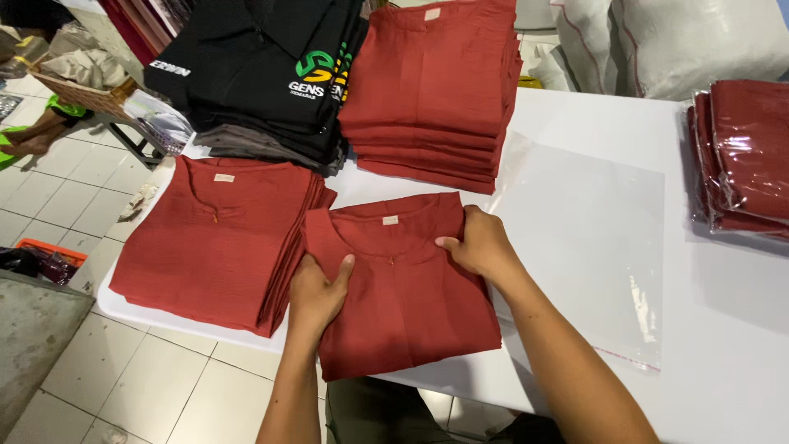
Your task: The person folds red shirts and places them into clear plastic bags on a white table. They seal the bags and stack the packaged shirts on the right side of the table, repeating the process for multiple shirts.
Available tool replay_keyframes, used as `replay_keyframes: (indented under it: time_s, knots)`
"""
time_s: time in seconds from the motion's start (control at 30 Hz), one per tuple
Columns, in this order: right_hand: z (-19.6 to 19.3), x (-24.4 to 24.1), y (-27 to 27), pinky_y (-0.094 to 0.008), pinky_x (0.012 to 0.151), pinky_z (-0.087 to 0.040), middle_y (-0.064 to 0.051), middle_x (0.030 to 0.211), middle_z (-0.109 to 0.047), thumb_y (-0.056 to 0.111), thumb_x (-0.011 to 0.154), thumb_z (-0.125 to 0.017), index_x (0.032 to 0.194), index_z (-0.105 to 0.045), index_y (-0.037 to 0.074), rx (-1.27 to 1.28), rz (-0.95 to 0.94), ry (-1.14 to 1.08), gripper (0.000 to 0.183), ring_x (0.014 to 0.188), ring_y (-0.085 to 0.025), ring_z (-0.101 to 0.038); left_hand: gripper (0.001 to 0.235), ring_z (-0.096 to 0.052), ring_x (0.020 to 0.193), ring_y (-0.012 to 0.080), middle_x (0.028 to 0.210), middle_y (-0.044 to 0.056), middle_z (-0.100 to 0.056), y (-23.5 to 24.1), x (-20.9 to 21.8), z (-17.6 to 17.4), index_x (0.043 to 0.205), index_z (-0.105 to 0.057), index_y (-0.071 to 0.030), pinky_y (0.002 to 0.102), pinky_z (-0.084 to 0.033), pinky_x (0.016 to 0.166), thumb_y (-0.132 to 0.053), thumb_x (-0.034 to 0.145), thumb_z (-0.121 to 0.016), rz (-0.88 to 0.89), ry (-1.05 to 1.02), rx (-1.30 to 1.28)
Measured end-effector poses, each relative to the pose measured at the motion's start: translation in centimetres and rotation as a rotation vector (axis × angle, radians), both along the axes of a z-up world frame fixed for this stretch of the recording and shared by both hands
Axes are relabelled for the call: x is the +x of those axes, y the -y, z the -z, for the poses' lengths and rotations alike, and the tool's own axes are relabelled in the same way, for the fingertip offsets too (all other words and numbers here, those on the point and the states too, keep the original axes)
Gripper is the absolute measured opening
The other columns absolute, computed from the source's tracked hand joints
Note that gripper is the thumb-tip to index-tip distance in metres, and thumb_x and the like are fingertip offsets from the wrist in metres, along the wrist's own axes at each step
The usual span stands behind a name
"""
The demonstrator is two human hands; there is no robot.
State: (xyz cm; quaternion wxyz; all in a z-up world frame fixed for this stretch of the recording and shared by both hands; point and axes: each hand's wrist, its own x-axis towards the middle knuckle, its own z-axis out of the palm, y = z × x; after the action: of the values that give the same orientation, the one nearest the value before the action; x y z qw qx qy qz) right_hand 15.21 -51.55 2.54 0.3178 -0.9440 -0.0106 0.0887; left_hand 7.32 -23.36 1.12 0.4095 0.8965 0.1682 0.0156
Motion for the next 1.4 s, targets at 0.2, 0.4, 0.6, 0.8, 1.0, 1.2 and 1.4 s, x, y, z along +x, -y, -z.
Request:
replay_keyframes:
  time_s: [0.2,0.4,0.6,0.8,1.0,1.2,1.4]
  knots:
    - [-3.2,-1.3,-1.3,-0.052,0.079,-0.059,-0.031,0.097,-0.074,0.026,0.080,-0.088,0.109,-0.073,-0.011,0.116,0.109,-0.082,0.050,0.105,-0.050,-0.071,0.057,-0.057,0.124,0.0570,0.124,0.036,-0.064,-0.1,0.3,0.7,0.135,-0.057,0.004,0.065,-0.046,0.100,-0.036,0.095,-0.066,0.050,0.139,-0.142]
    - [-2.7,-1.5,-1.5,-0.047,0.073,-0.059,-0.027,0.092,-0.076,0.031,0.088,-0.078,0.105,-0.076,-0.005,0.291,0.129,-0.040,0.040,0.096,-0.044,-0.075,0.049,-0.055,0.135,0.0470,0.136,0.029,-0.063,1.7,-0.6,-2.7,0.143,-0.056,-0.005,0.058,-0.044,0.109,-0.025,0.098,-0.063,-0.024,0.149,-0.355]
    - [-4.9,-2.2,1.8,-0.058,0.089,-0.055,-0.027,0.108,-0.075,0.034,0.101,-0.066,0.119,-0.071,0.000,0.327,0.184,0.099,0.039,0.113,-0.047,-0.069,0.049,-0.056,0.131,0.0395,0.136,0.026,-0.063,4.4,2.9,-1.6,0.147,-0.051,-0.002,0.054,-0.043,0.111,-0.020,0.102,-0.059,0.122,0.186,-0.604]
    - [-5.3,-5.1,7.3,-0.058,0.093,-0.054,-0.032,0.114,-0.072,0.065,0.095,-0.061,0.123,-0.067,-0.004,0.154,0.339,-0.041,0.074,0.116,-0.048,-0.067,0.065,-0.062,0.129,0.0415,0.134,0.024,-0.067,7.1,5.5,-1.8,0.146,-0.055,-0.005,0.053,-0.052,0.104,-0.049,0.099,-0.065,0.257,-0.077,-0.166]
    - [-1.7,-6.2,10.5,-0.043,0.075,-0.059,-0.029,0.094,-0.076,0.032,0.087,-0.083,0.120,-0.070,-0.013,0.303,0.341,-0.164,0.058,0.092,-0.038,-0.075,0.073,-0.071,0.105,0.0458,0.101,0.031,-0.073,6.3,3.2,-3.5,0.116,-0.073,0.008,0.052,-0.056,0.080,-0.061,0.090,-0.070,0.281,-0.233,-0.076]
    - [-4.8,-6.7,7.3,-0.041,0.067,-0.057,-0.021,0.091,-0.072,0.021,0.079,-0.088,0.115,-0.072,-0.011,0.676,0.487,-0.235,0.050,0.082,-0.031,-0.069,0.040,-0.073,0.078,0.0269,0.096,0.018,-0.075,7.6,3.3,-4.0,0.126,-0.069,0.003,0.040,-0.060,0.060,-0.028,0.101,-0.065,0.188,-0.232,-0.700]
    - [-4.4,-5.2,6.3,-0.042,0.066,-0.060,-0.022,0.092,-0.071,0.015,0.088,-0.078,0.118,-0.069,-0.010,0.729,0.430,-0.228,0.041,0.082,-0.031,-0.071,0.071,-0.069,0.117,0.0445,0.117,0.033,-0.070,8.7,3.4,-10.0,0.131,-0.060,0.009,0.055,-0.058,0.089,-0.034,0.080,-0.084,0.374,-0.172,-0.351]
